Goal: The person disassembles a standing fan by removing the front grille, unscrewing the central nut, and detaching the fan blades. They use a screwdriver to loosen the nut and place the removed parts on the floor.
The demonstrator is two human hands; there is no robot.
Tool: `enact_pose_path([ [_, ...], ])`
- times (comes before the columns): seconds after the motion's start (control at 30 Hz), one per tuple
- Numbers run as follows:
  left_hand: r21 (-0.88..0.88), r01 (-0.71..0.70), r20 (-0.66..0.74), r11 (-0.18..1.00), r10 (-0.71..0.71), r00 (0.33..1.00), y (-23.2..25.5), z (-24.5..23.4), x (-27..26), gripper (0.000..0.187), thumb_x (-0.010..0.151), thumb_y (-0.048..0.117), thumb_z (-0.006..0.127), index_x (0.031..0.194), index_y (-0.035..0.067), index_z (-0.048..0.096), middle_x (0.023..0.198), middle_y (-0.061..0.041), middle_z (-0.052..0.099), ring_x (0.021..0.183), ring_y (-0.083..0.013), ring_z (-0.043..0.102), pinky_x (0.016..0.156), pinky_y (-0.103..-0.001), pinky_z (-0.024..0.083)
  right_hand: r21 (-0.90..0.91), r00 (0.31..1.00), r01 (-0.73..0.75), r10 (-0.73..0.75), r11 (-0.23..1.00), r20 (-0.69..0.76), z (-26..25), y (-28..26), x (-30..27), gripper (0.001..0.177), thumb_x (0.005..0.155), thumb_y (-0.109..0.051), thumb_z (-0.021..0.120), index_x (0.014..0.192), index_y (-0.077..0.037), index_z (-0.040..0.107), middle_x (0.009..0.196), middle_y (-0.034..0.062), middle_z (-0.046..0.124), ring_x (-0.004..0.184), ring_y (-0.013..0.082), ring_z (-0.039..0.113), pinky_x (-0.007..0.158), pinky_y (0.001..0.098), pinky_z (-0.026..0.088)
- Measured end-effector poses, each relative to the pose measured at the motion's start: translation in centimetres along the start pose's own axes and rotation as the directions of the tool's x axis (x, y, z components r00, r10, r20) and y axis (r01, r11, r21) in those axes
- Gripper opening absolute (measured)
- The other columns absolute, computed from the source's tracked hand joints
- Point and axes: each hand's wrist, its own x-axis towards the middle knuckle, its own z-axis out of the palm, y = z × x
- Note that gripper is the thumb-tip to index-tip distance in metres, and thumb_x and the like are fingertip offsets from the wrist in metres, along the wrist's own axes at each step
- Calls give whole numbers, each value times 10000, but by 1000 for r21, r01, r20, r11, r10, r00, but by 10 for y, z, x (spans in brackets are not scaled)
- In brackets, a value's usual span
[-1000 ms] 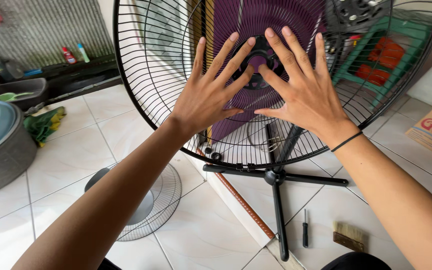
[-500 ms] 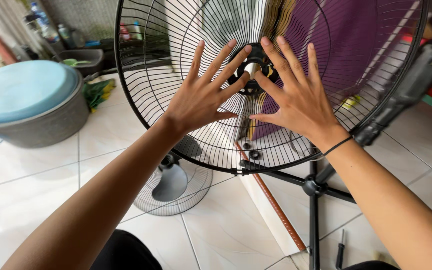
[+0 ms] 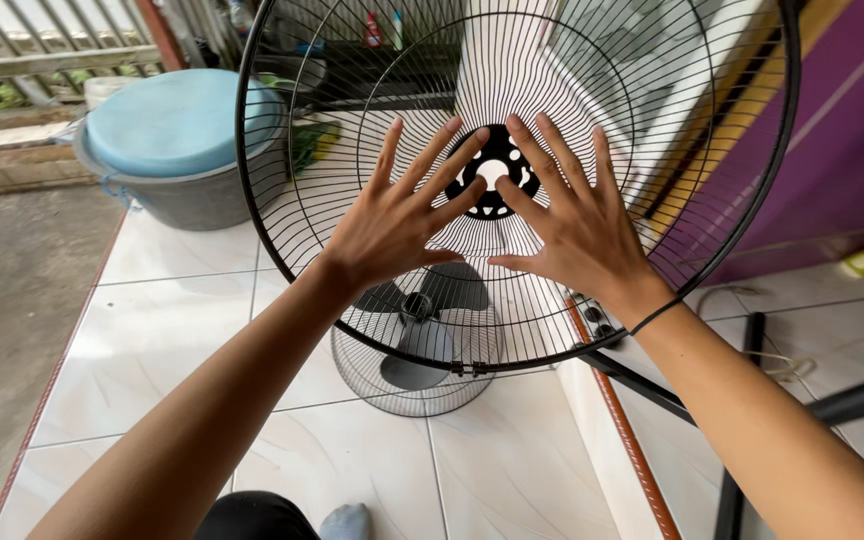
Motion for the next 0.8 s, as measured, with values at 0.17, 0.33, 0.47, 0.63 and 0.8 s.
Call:
enact_pose_path([
  [0.17,7,63,100,998,-64,993,-25,18,-49,1025,715,866,640,1554,298,482,1728,-67,113,1587,-310,85,1233,-703,67,56,998,57,-56,997,-5,40,-35,31,830,720,-772,746,1254,-139,682,1723,131,168,1592,333,104,1226,723,123],
  [0.33,20,110,141,994,-111,984,-46,32,-98,1007,720,855,645,1550,305,494,1729,-73,119,1586,-318,91,1240,-694,72,120,994,112,-112,986,-3,74,-71,58,840,722,-756,751,1283,-136,677,1717,138,171,1589,326,105,1215,728,134],
  [0.47,-4,142,191,990,-138,972,-59,45,-139,993,718,850,647,1535,305,510,1724,-75,128,1582,-315,99,1236,-690,70,186,993,114,-120,976,21,105,-104,72,851,701,-781,738,1267,-148,673,1707,121,179,1579,316,108,1220,721,135],
  [0.63,-37,189,289,981,-170,942,-70,65,-193,975,706,863,629,1500,305,533,1718,-53,144,1576,-298,116,1243,-669,66,262,989,136,-147,955,23,147,-151,82,855,723,-817,718,1269,-162,662,1708,113,185,1579,310,112,1227,709,130],
  [0.8,-73,219,382,973,-176,907,-80,86,-250,951,704,891,577,1468,326,539,1704,-38,145,1571,-290,117,1248,-651,65,348,985,122,-156,929,73,193,-203,88,855,699,-820,704,1254,-171,664,1703,101,180,1575,308,93,1224,708,127],
])
